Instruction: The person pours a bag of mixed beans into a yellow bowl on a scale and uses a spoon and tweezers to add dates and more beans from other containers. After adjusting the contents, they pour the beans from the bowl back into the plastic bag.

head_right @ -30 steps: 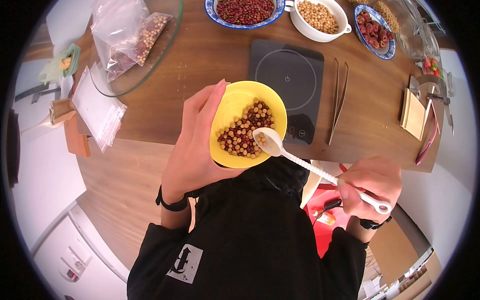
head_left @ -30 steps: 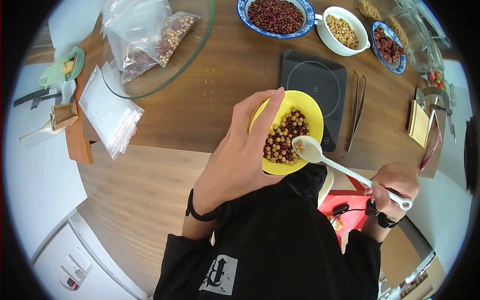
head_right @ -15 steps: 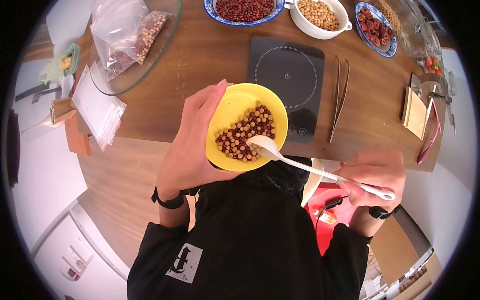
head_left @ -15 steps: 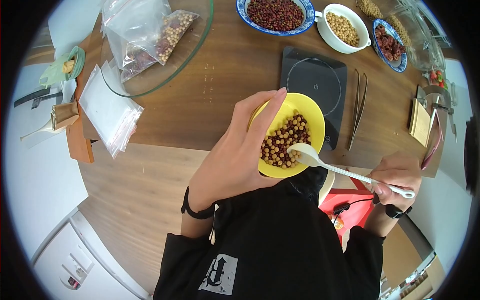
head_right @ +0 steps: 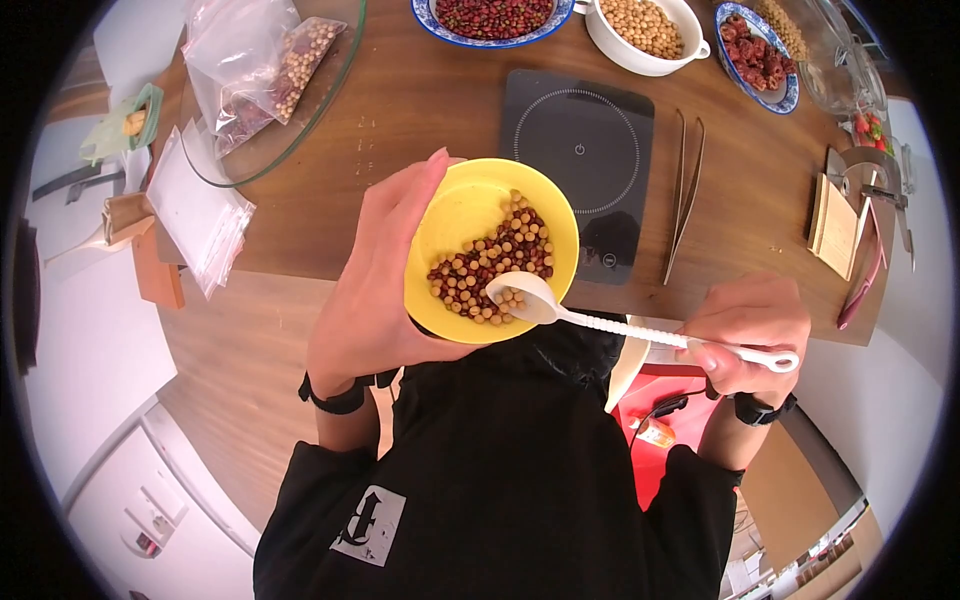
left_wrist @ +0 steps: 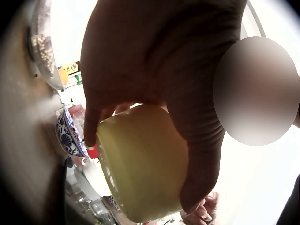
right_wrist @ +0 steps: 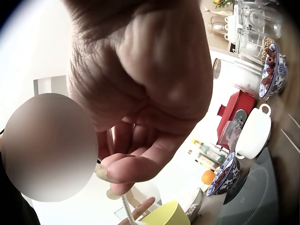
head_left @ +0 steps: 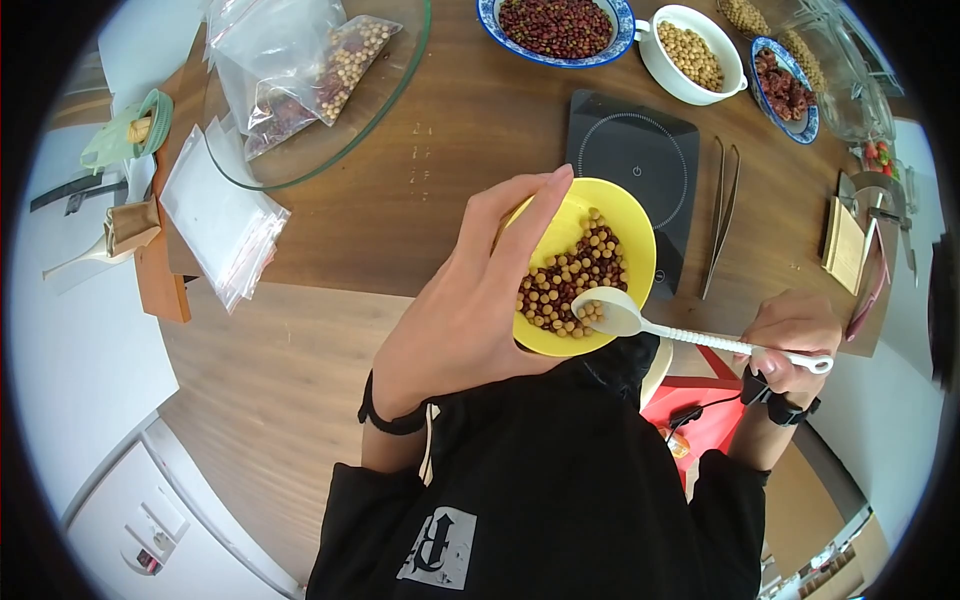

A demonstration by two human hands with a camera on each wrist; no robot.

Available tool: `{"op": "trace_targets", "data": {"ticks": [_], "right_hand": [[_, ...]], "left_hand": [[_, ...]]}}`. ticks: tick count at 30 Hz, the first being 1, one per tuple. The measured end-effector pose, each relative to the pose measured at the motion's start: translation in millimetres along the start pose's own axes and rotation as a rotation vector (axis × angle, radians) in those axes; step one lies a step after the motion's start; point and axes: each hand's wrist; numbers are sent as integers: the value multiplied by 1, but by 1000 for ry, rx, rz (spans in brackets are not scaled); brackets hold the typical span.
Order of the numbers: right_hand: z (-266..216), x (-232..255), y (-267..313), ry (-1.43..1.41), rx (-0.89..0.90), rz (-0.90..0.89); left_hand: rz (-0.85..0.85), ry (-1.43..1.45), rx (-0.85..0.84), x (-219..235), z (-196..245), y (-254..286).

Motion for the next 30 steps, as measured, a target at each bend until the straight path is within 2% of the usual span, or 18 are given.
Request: {"op": "trace_targets", "data": {"ticks": [19, 30], "right_hand": [[4, -7, -4, -15, -3, -56], [-5, -20, 0, -10, -137, 16]], "left_hand": [[-14, 13, -14, -1, 0, 1], [-2, 5, 24, -5, -3, 6]]}}
Point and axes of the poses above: each hand's wrist, its own y-axis away from the middle knuckle, its own x-axis out of the back of the hand, z = x × y, and after that the axes turned 8 degrees about z, right-handed
